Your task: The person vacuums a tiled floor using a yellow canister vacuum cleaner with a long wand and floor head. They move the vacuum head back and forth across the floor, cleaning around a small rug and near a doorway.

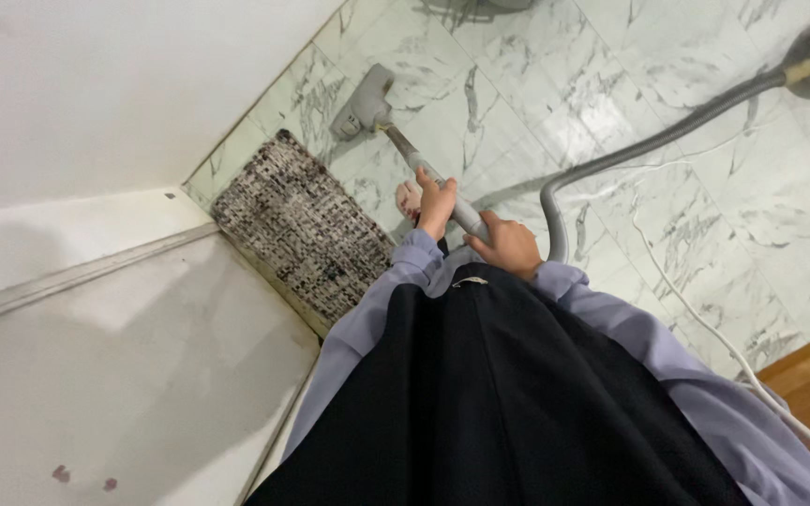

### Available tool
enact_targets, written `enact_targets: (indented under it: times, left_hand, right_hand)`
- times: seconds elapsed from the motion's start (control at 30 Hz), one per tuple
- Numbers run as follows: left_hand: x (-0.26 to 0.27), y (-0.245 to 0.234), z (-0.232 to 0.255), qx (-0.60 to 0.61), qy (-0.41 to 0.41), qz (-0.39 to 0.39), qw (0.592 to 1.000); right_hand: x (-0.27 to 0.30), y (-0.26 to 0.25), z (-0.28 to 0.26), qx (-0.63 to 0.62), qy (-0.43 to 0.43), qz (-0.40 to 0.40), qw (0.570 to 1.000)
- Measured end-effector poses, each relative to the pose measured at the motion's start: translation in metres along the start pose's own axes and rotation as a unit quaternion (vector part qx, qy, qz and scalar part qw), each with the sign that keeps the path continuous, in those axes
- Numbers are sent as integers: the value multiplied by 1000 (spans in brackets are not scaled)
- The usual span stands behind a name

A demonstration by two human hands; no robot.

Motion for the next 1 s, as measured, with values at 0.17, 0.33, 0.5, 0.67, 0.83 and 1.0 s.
enact_targets:
  times: [0.17,0.33,0.5,0.67,0.83,1.0]
  left_hand:
    - [-15,-34,46,-30,10,33,999]
    - [-8,-60,98,60,-22,-2,998]
    - [-44,-73,83,14,47,43,998]
    - [-58,-80,66,33,53,31,998]
    - [-48,-65,62,22,61,43,997]
    - [-21,-30,64,36,-21,38,998]
  right_hand:
    - [-39,-4,-40,3,-42,43,998]
    - [-67,-7,-71,-3,-48,54,997]
    - [-82,-8,-90,-3,-35,28,999]
    - [-91,-1,-87,5,-41,-11,999]
    - [-89,6,-59,9,-60,-32,998]
    - [-74,-5,-20,10,-49,-65,997]
Point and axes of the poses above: each hand's wrist, its own x-axis away from the middle knuckle, its own y-axis out of the palm, z = x × y, the point moved 2 cm from there along -x, towards the middle knuckle, and after that the axes turned 2 degrees about -x, right-handed, at the moved point
